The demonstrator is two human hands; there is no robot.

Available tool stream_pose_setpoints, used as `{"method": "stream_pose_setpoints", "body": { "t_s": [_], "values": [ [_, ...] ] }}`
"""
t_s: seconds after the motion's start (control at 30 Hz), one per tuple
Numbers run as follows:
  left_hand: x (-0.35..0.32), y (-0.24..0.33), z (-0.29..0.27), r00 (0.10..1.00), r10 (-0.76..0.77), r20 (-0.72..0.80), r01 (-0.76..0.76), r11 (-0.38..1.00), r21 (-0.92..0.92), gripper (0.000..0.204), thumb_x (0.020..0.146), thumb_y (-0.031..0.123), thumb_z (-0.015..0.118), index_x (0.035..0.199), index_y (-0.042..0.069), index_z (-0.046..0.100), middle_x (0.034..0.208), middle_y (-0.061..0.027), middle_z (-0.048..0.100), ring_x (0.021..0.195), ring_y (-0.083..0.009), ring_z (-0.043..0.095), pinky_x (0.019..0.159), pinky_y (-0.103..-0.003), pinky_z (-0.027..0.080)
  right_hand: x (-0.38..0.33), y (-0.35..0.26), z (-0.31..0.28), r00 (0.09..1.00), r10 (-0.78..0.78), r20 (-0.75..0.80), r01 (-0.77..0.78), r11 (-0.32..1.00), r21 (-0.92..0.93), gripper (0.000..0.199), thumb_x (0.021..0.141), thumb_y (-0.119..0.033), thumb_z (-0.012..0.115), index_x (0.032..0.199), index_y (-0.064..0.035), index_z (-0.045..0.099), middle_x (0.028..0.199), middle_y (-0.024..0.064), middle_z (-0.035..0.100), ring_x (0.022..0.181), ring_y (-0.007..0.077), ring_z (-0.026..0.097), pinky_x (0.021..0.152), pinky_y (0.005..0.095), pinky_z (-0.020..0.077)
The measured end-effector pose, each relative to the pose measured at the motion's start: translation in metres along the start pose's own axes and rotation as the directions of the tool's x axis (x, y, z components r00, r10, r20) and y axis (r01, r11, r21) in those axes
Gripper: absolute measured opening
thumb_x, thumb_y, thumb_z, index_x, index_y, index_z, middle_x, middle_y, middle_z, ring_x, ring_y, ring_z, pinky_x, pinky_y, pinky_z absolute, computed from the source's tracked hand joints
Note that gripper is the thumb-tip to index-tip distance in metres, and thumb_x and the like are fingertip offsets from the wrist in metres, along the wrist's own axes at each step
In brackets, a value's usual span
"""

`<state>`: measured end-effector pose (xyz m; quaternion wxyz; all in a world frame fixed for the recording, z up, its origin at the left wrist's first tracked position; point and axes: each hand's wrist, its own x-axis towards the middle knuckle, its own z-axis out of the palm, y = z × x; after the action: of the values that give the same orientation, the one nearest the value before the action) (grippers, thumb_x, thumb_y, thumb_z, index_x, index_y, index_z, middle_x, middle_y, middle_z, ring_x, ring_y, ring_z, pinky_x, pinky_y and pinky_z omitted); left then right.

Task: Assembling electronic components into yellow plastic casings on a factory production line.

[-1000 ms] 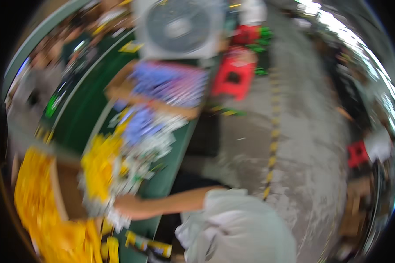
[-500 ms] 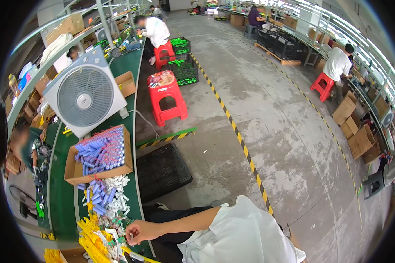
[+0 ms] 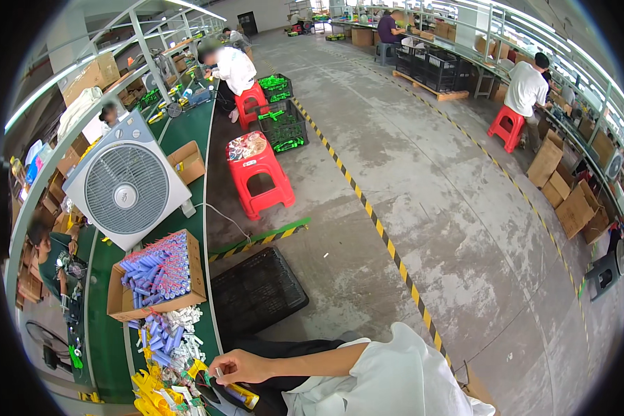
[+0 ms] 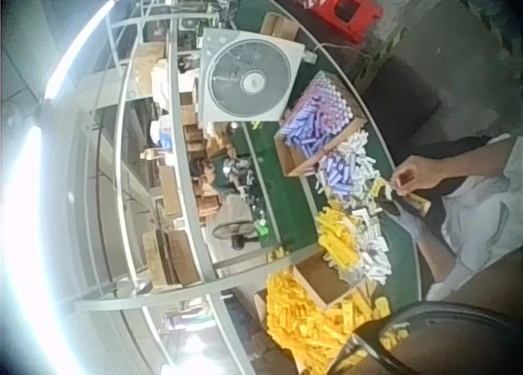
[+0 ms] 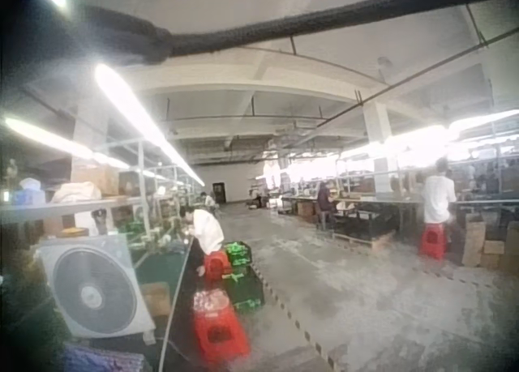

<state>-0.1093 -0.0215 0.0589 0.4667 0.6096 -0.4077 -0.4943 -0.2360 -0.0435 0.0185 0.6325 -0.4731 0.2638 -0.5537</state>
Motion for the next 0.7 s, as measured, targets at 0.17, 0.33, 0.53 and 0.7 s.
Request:
{"method": "stream_pose_setpoints", "body": {
  "t_s": [0.17, 0.33, 0.53, 0.7],
  "values": [
    [0.043, -0.047, 0.003, 0.994, 0.099, 0.044, -0.096, 0.992, -0.079, 0.045, 0.093, 0.016, 0.052, 0.133, -0.001, 0.040, 0.129, -0.0174, 0.049, 0.114, -0.0283, 0.051, 0.097, -0.037, 0.042, -0.004, 0.014, 0.011, 0.989, -0.050, -0.139, 0.033, 0.992, -0.123, 0.042, 0.089, -0.019, 0.064, 0.129, -0.0093, 0.055, 0.087, 0.0006, 0.050, 0.069, 0.0052, 0.049, 0.063, 0.0212, 0.0411],
    [0.028, -0.023, 0.007, 0.959, 0.278, -0.061, -0.252, 0.927, 0.278, 0.042, 0.091, 0.014, 0.049, 0.127, -0.008, 0.045, 0.125, -0.0207, 0.052, 0.115, -0.0297, 0.050, 0.100, -0.037, 0.038, 0.002, -0.009, 0.001, 0.980, -0.034, -0.198, 0.011, 0.993, -0.120, 0.051, 0.085, -0.004, 0.065, 0.132, 0.0020, 0.046, 0.103, 0.0032, 0.062, 0.089, 0.0081, 0.057, 0.080, 0.0256, 0.0487],
    [0.023, -0.008, 0.037, 0.982, 0.186, 0.018, -0.182, 0.975, -0.130, 0.044, 0.090, 0.002, 0.051, 0.131, -0.003, 0.039, 0.129, -0.0144, 0.048, 0.116, -0.0198, 0.047, 0.099, -0.030, 0.037, -0.001, -0.024, -0.030, 0.970, 0.139, -0.200, -0.105, 0.980, 0.169, 0.036, 0.081, 0.004, 0.064, 0.116, 0.0028, 0.058, 0.098, 0.0092, 0.065, 0.088, 0.0134, 0.063, 0.080, 0.0268, 0.0516],
    [0.016, -0.009, 0.013, 0.986, 0.158, 0.060, -0.154, 0.985, -0.073, 0.030, 0.091, 0.006, 0.053, 0.121, 0.003, 0.047, 0.105, -0.0055, 0.055, 0.093, -0.0101, 0.052, 0.081, -0.026, 0.044, 0.006, -0.013, -0.019, 0.948, 0.247, -0.201, -0.229, 0.967, 0.111, 0.037, 0.082, 0.001, 0.066, 0.118, 0.0037, 0.058, 0.094, 0.0072, 0.066, 0.085, 0.0091, 0.062, 0.079, 0.0221, 0.0502]
  ]
}}
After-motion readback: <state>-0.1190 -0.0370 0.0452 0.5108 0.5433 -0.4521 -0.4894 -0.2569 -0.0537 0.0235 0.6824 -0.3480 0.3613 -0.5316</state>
